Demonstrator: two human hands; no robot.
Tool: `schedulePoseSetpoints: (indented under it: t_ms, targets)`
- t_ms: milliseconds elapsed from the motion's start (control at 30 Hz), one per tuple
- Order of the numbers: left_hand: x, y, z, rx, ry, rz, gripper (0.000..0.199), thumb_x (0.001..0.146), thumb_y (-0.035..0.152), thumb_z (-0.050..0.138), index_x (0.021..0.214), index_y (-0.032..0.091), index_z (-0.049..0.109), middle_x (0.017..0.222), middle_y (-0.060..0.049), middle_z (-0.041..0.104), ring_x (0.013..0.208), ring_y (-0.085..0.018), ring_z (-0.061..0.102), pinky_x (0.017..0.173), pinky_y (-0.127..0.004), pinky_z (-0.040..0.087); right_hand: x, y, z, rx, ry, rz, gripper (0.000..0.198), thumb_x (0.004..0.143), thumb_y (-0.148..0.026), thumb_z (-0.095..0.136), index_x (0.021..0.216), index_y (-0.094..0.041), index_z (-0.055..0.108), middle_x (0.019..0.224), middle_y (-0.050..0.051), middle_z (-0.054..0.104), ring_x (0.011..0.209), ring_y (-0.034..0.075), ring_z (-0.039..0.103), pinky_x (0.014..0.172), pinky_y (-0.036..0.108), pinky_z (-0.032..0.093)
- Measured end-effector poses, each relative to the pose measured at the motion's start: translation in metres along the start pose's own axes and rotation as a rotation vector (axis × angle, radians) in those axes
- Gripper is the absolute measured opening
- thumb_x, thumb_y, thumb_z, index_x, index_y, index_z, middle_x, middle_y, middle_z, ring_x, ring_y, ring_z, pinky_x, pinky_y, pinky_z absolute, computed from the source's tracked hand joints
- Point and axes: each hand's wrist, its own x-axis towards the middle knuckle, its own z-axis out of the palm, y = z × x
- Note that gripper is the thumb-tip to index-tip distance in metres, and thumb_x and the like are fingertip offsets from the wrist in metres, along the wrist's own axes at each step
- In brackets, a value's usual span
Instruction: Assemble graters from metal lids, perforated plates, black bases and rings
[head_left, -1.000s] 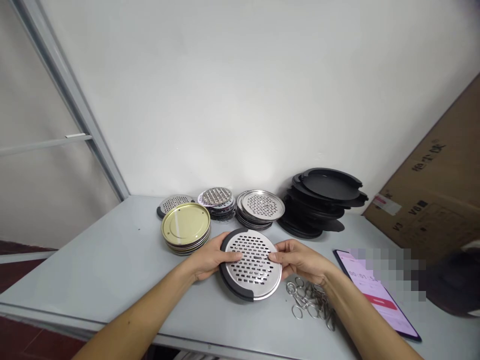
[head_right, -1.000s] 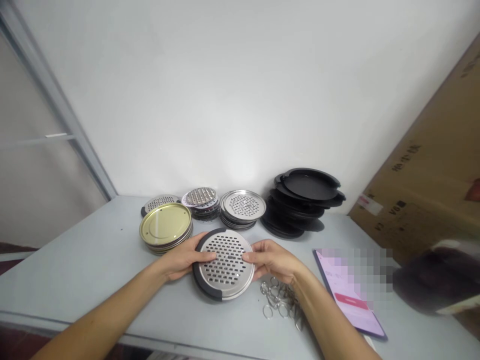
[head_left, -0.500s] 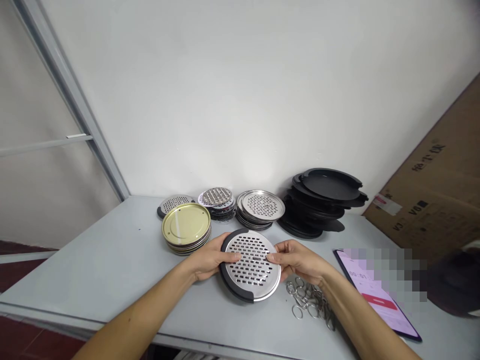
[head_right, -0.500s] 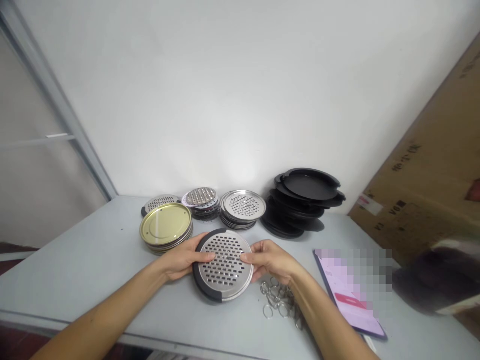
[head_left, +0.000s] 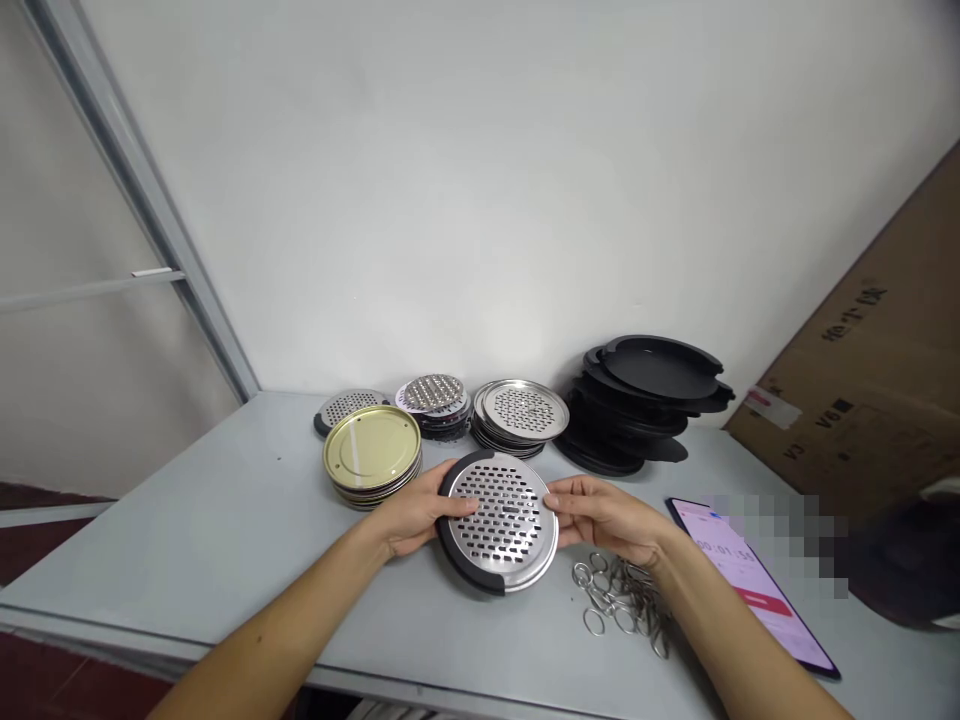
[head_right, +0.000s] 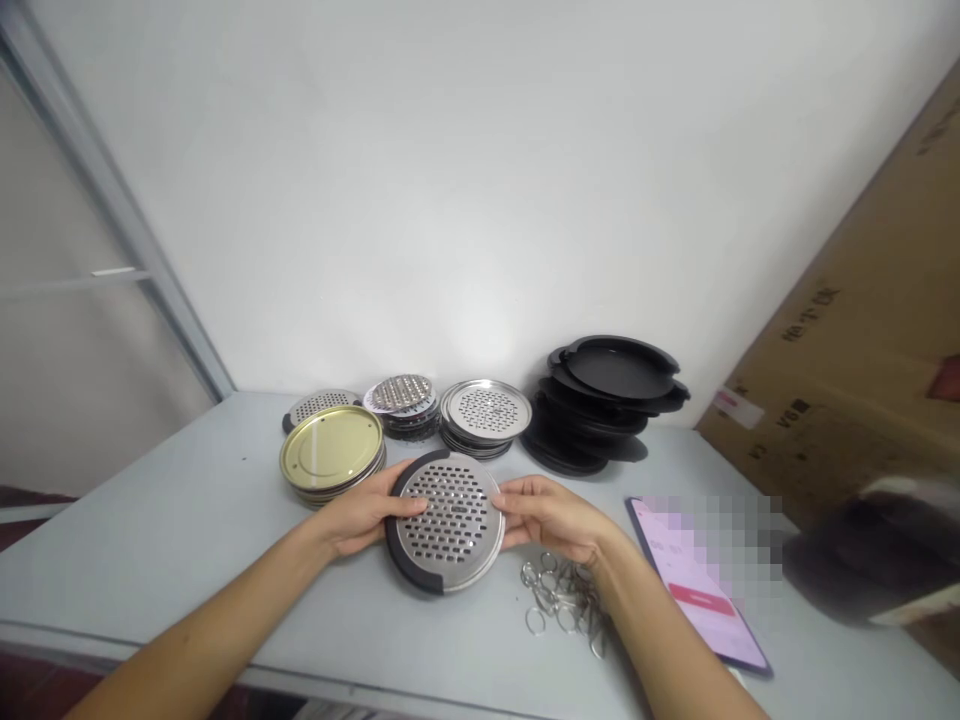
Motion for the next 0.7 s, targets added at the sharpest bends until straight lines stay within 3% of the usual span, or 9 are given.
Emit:
schedulePoseSetpoints:
  t_ms: [433,700]
  targets:
    - [-0.0006,-0.0014,-0.0006,-0.024,-0.023,-0.024,0.057,0.070,0.013,0.078,0.122,0.018,0.057,0.121,-0.014,0.063,0.112,-0.029,0.059,0.100,-0.045,0.041,0.0034,0.0034,-0.0033,-0.033,0.050,-0.001,0.034,0.080,-0.034,0.073,0.098,-0.006,0.073,0.084,0.013,0.074,0.075,0.017,0.071,0.078,0.029,0.057]
    - [0.0009,-0.0004,-0.0005,0.015,-0.014,0.042,0.063,0.068,0.010,0.078,0.126,0.019,0.054,0.124,-0.013,0.061,0.115,-0.028,0.057,0.101,-0.045,0.041,0.0017,0.0012,0.0023,-0.053,0.035,-0.019,0.032,0.079,-0.032,0.073,0.102,-0.009,0.072,0.090,0.012,0.073,0.082,0.019,0.071,0.085,0.034,0.055]
